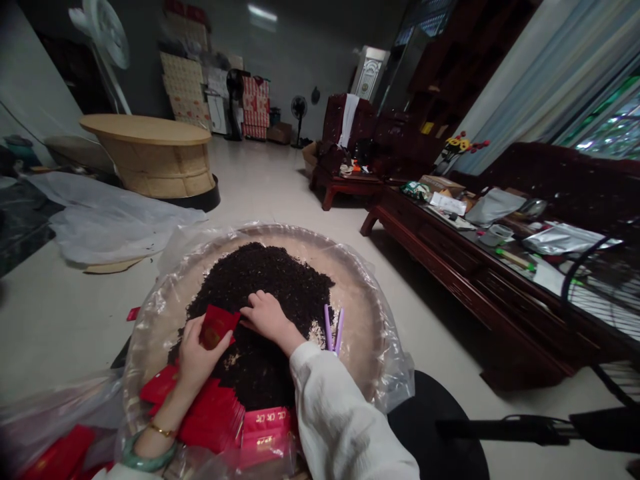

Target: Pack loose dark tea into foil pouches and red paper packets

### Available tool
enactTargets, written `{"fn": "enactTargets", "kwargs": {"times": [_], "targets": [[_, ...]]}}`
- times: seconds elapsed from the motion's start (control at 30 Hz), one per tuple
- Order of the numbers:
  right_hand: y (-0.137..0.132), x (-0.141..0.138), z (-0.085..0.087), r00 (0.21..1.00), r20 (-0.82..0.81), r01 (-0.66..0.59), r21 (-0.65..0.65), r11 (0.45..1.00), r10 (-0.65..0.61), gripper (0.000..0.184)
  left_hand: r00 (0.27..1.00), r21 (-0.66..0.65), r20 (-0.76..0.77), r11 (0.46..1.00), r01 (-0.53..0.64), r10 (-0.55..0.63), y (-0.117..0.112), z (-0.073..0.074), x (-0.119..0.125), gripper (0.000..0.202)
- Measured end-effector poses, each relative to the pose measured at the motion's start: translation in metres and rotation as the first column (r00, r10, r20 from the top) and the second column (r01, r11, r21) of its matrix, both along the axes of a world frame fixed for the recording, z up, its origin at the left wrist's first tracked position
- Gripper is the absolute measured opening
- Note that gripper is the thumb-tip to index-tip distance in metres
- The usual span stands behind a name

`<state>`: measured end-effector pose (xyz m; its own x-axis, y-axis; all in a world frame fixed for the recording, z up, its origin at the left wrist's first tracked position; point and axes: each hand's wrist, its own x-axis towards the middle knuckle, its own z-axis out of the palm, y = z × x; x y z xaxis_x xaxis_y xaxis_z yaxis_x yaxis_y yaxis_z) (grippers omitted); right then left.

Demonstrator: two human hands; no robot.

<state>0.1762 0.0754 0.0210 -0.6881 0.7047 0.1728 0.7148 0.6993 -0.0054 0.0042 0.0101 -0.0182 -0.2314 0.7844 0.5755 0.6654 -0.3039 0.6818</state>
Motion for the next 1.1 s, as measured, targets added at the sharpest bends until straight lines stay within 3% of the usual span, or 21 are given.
{"fn": "enactTargets", "kwargs": {"times": [0.13,0.3,0.47,0.57,0.63,0.67,0.73,0.8,0.83,0.97,1.1], "targets": [[-0.002,0.0,0.006,0.999,0.044,0.022,-0.006,1.0,-0.022,0.022,1.0,0.0,-0.001,1.0,-0.001,0.001,0.0,0.0,0.0,0.042],[-0.003,-0.004,0.009,0.997,0.051,0.051,-0.022,0.998,-0.05,0.039,1.0,-0.006,-0.01,1.0,0.005,-0.005,0.0,-0.001,0.0,0.043],[-0.003,-0.009,0.012,0.993,0.107,0.063,-0.06,0.996,-0.057,0.023,1.0,0.022,-0.007,1.0,0.003,-0.003,0.0,0.0,0.0,0.042],[-0.002,-0.003,0.016,0.996,0.01,0.093,-0.113,0.989,-0.093,0.016,1.0,0.004,0.007,1.0,0.003,-0.003,-0.001,0.001,0.0,0.042],[0.0,0.003,0.017,0.963,-0.199,0.132,-0.231,0.964,-0.179,0.011,1.0,-0.006,0.015,1.0,0.009,-0.009,-0.001,0.001,0.001,0.042],[0.002,0.007,0.016,0.891,-0.371,0.138,-0.328,0.934,-0.262,0.01,1.0,-0.006,0.018,1.0,0.012,-0.012,-0.001,0.001,0.001,0.043],[0.006,0.012,0.012,0.573,-0.67,0.075,-0.531,0.844,-0.472,0.014,0.999,-0.005,0.024,1.0,0.022,-0.022,-0.002,0.002,0.001,0.043],[0.01,0.017,0.006,0.246,-0.743,-0.035,-0.649,0.76,-0.623,0.023,0.999,-0.009,0.032,0.999,0.031,-0.031,-0.002,0.002,0.002,0.042],[0.011,0.018,0.002,0.155,-0.732,-0.079,-0.679,0.73,-0.664,0.027,0.999,-0.014,0.036,0.999,0.033,-0.033,-0.002,0.002,0.002,0.042],[0.013,0.025,-0.007,0.016,-0.674,-0.215,-0.724,0.656,-0.738,0.041,0.999,-0.011,0.034,1.0,0.025,-0.024,-0.001,0.001,0.001,0.042],[0.014,0.032,-0.004,-0.14,-0.591,-0.401,-0.7,0.591,-0.795,0.043,1.0,0.001,0.018,1.0,0.026,-0.026,-0.001,0.0,0.001,0.042]]}}
